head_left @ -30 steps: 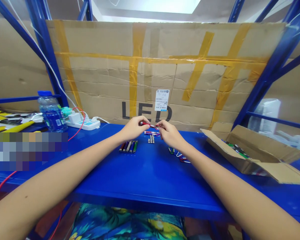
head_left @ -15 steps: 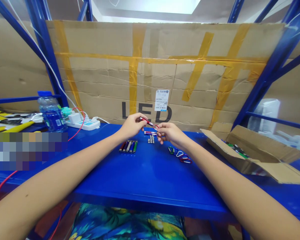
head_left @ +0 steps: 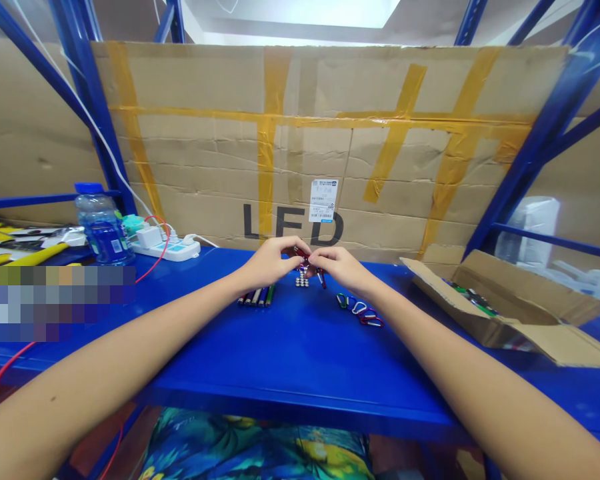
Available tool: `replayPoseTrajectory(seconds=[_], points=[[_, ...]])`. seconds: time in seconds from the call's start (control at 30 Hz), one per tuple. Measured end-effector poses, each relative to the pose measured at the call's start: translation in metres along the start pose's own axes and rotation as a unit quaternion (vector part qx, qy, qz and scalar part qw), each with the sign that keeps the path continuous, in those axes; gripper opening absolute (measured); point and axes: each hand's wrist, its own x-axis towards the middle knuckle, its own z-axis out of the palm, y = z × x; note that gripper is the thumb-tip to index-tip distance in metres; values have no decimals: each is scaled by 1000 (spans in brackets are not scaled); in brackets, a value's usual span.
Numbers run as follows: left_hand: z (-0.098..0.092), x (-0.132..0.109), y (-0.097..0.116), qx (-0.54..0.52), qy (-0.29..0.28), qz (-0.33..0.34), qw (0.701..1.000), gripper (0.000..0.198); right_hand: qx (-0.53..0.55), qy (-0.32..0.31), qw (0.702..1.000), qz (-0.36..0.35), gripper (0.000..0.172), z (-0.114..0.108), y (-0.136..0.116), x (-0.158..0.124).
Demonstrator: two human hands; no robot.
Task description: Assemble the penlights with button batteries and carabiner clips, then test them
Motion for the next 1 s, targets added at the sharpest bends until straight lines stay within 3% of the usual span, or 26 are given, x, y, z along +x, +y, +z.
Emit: replayPoseTrajectory(seconds=[0.23, 0.37, 0.47, 0.53, 0.7, 1.0], points=[[2, -1, -8, 29, 27, -6, 999, 20, -29, 5, 1000, -1, 23, 3, -2, -3], [1, 4, -12, -146, 26, -84, 985, 49, -112, 62, 992, -9, 26, 3, -2, -3], [-4, 9, -13, -302, 36, -152, 940, 44, -192, 86, 976, -47, 34, 2, -3, -3], [-7, 10, -15, -350, 57, -171, 919, 41, -214, 77, 972, -56, 38, 2, -4, -4], [-7, 11, -19, -353, 86, -197, 910, 40, -238, 51, 968, -57, 34, 5, -2, -5], [-6, 10, -20, -339, 114, -195, 913, 39, -267, 74, 959, -59, 32, 7, 2, -5]])
